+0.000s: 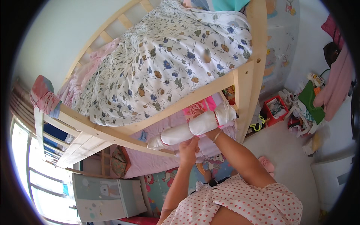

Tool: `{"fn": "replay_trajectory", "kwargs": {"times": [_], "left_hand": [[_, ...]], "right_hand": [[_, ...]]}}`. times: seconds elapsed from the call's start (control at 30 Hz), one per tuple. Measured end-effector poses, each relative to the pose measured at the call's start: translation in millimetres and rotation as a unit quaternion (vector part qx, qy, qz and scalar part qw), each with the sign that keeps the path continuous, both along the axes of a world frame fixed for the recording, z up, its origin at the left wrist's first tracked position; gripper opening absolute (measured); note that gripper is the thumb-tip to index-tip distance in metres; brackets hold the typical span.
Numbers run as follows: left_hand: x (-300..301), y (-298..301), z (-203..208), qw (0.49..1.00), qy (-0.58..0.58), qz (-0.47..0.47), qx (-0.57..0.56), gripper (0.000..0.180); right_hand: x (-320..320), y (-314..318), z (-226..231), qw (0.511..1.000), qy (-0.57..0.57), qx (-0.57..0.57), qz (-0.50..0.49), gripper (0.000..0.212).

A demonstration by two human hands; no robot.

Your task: The person ties a white bedsheet to the wooden frame of a bunk bed using a pink string. They wrap the string around the sheet and frame, tie knots, and use scissors to cut the excess string. The person repeats this process for multiple attachment points on the bed frame.

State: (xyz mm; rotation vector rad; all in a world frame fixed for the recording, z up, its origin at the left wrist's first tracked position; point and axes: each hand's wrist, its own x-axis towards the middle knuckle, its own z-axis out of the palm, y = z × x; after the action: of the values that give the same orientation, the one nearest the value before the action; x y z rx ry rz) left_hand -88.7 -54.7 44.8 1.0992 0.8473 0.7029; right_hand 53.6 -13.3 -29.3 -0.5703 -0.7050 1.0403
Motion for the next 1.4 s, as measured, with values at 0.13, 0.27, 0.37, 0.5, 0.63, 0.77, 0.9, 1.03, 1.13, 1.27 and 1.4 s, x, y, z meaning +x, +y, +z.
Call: {"fn": "replay_trajectory", "kwargs": {"times": [0.13, 0.27, 0.37, 0.5, 0.63, 0.77, 0.9, 1.03, 1.13, 1.27, 1.4], "left_hand": [[3, 1, -21, 0.99, -0.019, 0.039, 0.132, 0.01], [20, -12, -15, 0.985, -0.066, 0.096, 0.127, 0.007], [16, -15, -18, 0.991, -0.057, 0.074, 0.101, 0.005], [12, -9, -22, 0.986, -0.165, 0.011, 0.001, 0.005], [4, -11, -10, 0.991, -0.119, 0.035, -0.049, 0.006], [4, -11, -4, 0.996, -0.07, 0.043, -0.019, 0.004], [5, -11, -12, 0.994, 0.009, 0.11, 0.023, 0.004], [6, -10, -15, 0.994, -0.003, 0.105, 0.019, 0.011], [7, -9, -14, 0.991, -0.061, 0.101, -0.069, 0.008], [9, -8, -14, 0.98, -0.09, 0.105, -0.143, 0.016], [11, -8, -5, 0.987, -0.031, 0.095, -0.123, 0.017]], "right_hand": [[5, -36, -17, 0.984, 0.162, -0.08, 0.009, 0.016], [5, -81, -42, 0.946, 0.285, -0.125, 0.086, 0.012], [-16, -107, -42, 0.968, 0.152, -0.187, 0.065, 0.01], [-19, -103, -44, 0.962, -0.117, -0.23, -0.087, 0.014], [-3, -89, 7, 0.982, -0.125, -0.136, -0.052, 0.019], [4, -90, 27, 0.957, -0.239, -0.161, 0.045, 0.019], [5, -97, 27, 0.954, -0.257, -0.151, 0.013, 0.017], [2, -95, 25, 0.963, -0.241, -0.118, -0.026, 0.016], [-5, -92, 28, 0.989, -0.1, -0.1, -0.035, 0.019], [-10, -84, 33, 0.986, -0.053, -0.153, 0.029, 0.023], [-9, -79, 25, 0.984, -0.002, -0.159, 0.081, 0.025]]}}
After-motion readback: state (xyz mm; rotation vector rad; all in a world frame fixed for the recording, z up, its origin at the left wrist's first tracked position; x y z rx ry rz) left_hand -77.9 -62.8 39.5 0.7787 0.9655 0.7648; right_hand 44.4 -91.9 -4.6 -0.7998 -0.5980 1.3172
